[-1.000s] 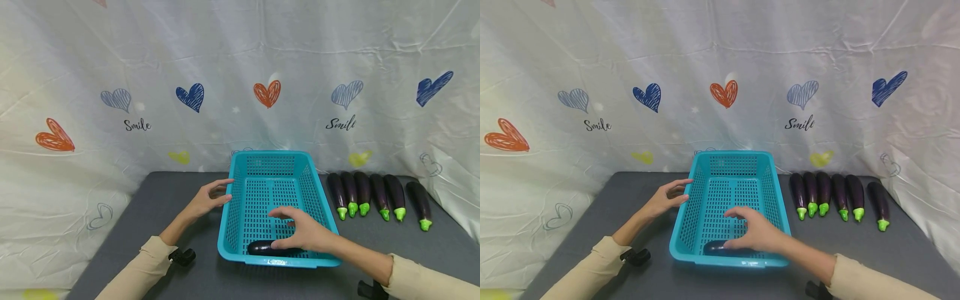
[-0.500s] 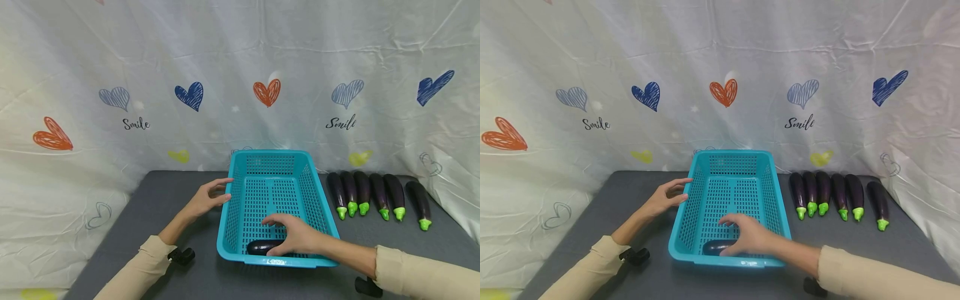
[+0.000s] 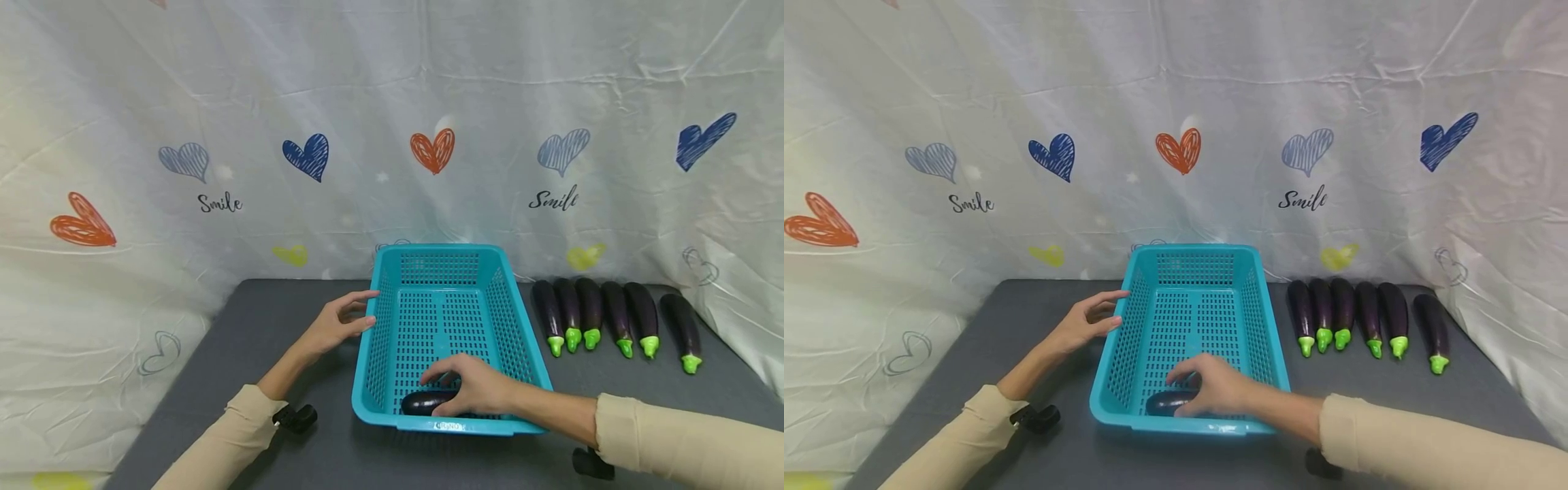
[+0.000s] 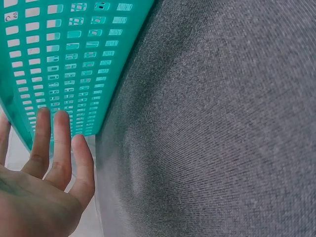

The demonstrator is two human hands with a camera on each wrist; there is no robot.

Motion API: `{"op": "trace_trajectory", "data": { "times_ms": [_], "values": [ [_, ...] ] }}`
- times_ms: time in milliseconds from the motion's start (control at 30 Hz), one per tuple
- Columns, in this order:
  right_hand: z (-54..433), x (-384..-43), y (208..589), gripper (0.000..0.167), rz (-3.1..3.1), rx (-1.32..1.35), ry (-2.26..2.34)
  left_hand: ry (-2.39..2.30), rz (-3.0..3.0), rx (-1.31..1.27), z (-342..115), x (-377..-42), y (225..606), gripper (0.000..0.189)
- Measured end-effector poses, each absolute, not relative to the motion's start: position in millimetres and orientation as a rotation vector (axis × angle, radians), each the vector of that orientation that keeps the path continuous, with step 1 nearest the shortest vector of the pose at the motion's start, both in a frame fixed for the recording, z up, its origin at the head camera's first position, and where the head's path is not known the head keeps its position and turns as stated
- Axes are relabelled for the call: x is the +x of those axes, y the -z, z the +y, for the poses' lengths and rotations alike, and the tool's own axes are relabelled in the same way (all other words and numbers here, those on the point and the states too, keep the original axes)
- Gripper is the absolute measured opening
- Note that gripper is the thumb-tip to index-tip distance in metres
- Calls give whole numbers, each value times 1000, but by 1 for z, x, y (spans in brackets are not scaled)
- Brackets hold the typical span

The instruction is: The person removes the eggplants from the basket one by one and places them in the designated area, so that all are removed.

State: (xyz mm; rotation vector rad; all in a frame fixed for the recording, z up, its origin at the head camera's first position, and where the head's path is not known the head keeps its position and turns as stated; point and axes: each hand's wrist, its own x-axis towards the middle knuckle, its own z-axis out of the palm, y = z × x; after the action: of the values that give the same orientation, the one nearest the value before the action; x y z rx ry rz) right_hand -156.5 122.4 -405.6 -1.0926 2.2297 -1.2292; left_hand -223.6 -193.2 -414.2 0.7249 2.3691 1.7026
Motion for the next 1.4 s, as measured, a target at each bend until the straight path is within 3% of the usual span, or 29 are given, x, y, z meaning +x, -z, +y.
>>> {"op": "trace_trajectory", "data": {
  "times_ms": [200,1400],
  "values": [
    [119,-157,403,30,2194,-1065,1246,-1706,2379,731,-194,-224,413,55],
    [131,-157,375,36,2188,-814,1674,-1716,2352,739,-195,-224,416,53]
  ]
}}
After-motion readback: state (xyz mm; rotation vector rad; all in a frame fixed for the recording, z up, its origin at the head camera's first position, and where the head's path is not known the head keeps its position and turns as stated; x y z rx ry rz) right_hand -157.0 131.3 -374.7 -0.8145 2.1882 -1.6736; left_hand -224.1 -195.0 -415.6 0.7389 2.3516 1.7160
